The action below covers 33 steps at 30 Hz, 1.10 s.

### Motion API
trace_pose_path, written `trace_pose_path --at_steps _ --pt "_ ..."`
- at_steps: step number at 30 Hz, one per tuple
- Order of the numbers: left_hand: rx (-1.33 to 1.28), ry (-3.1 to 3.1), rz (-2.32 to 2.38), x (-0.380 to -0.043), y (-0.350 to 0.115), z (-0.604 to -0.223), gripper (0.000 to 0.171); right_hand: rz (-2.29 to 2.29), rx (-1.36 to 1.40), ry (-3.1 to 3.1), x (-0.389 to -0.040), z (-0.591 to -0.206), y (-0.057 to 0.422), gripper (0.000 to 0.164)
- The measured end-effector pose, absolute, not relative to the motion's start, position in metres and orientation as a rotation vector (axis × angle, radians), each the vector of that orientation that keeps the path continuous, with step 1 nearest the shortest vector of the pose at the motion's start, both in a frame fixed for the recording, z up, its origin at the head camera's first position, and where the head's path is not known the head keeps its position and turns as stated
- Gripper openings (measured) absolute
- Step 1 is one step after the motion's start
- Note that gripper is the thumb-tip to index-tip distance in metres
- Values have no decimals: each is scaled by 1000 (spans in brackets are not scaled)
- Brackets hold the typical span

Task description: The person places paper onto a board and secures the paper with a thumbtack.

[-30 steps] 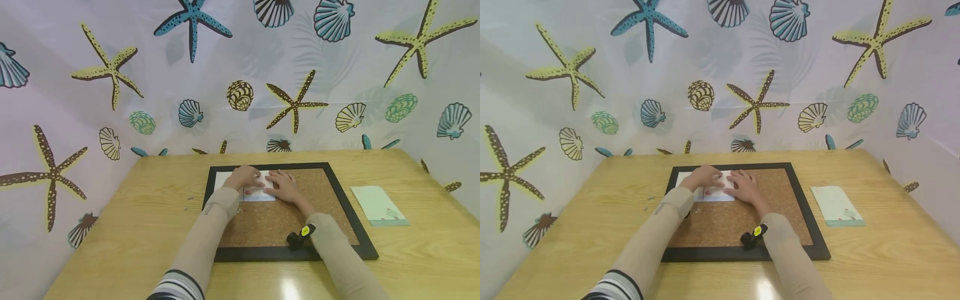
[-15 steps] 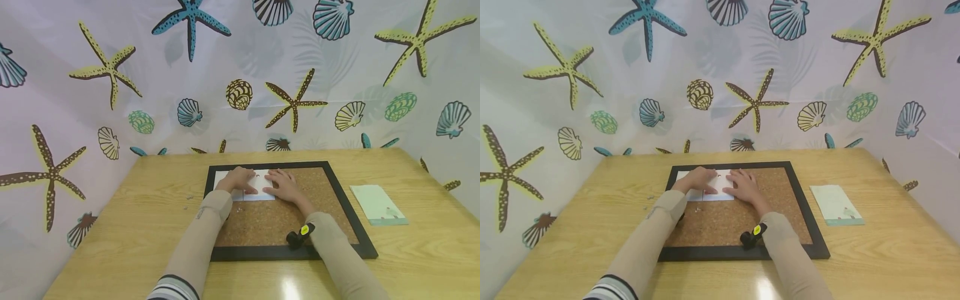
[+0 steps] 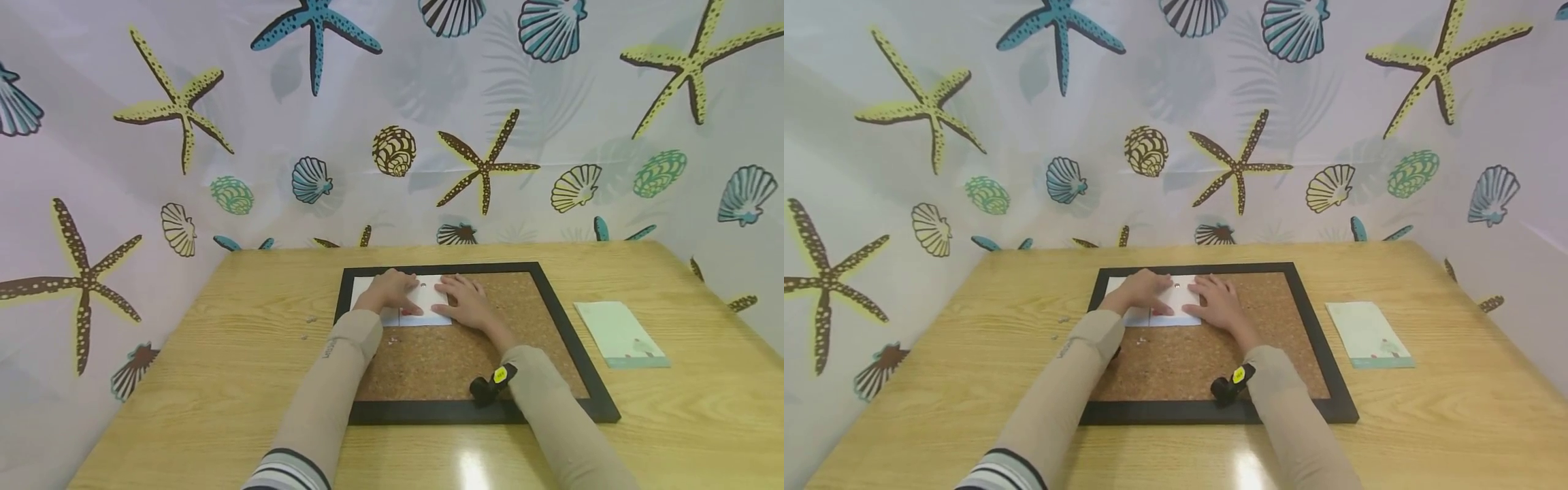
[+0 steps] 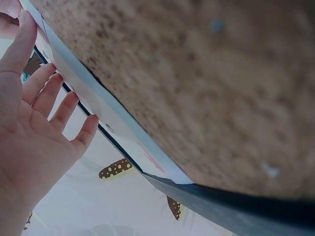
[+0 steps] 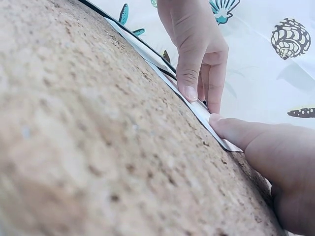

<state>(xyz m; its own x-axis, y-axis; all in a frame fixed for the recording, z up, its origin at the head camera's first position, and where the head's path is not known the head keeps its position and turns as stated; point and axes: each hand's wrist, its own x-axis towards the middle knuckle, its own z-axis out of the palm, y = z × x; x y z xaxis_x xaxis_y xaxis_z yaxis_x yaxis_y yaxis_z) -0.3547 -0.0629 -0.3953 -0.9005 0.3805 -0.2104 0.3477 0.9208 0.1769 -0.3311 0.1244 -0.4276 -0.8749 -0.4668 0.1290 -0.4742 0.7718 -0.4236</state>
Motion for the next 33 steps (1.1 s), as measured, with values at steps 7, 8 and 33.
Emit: trace_pose_path --at_steps 7,8,33 --pt "529 2835 240 -355 -65 -394 72 747 792 -2934 -335 -429 125 55" --pt "528 2834 248 -355 -65 -394 72 762 797 -2929 -335 -429 126 54" --pt "533 2847 326 -350 -64 -393 73 1539 660 -2781 -322 -400 159 46"
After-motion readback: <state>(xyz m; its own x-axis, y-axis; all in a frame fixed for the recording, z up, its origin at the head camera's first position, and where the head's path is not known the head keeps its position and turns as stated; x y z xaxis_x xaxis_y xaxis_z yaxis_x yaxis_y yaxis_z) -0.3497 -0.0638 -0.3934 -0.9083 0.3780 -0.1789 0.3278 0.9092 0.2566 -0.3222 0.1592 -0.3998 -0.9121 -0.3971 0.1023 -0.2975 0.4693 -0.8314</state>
